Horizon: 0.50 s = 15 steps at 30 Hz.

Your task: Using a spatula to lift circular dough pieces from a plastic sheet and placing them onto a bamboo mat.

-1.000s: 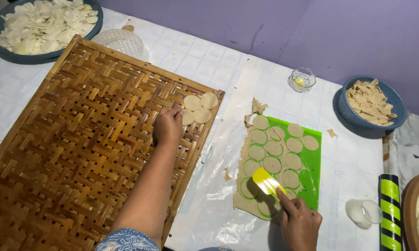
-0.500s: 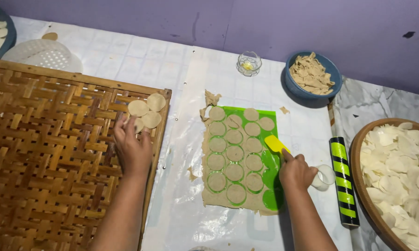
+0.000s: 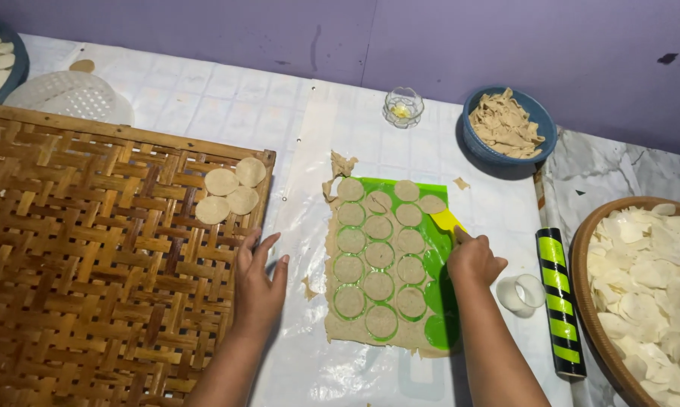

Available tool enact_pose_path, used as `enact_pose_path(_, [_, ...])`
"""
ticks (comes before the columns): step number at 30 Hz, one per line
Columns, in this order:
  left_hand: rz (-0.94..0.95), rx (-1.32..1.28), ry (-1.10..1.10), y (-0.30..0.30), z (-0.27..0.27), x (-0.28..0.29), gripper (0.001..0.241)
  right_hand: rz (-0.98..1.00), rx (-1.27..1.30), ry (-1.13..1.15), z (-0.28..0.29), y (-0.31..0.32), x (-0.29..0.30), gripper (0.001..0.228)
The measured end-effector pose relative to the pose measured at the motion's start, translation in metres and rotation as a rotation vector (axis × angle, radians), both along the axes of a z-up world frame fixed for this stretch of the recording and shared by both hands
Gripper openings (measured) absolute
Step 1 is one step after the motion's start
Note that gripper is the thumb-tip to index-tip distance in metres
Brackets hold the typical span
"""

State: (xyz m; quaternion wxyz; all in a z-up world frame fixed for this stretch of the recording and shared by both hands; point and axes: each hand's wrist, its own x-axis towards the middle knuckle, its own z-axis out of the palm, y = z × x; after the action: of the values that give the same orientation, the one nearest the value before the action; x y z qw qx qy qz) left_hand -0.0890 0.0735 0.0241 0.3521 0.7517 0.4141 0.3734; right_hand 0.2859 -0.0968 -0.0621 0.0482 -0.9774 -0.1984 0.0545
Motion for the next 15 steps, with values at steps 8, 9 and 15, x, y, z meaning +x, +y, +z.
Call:
enact_pose_path(8, [-0.101, -0.225, -0.074, -0.016, -0.016, 0.027, 0.038, -0.119, 0.466, 0.198, 0.006, -0.009, -0.006, 0.035])
enact_pose_path(9, [-0.131, -0.275, -0.118, -0.016, -0.021, 0.031, 0.036, -0.088, 0.505, 0.177, 0.006, -0.011, -0.008, 0.035])
enact_pose_path(15, [-0.176, -0.796, -0.497, -0.009, -0.05, 0.065, 0.038, 0.393, 0.863, 0.165, 0.057, -0.015, -0.085, 0.044])
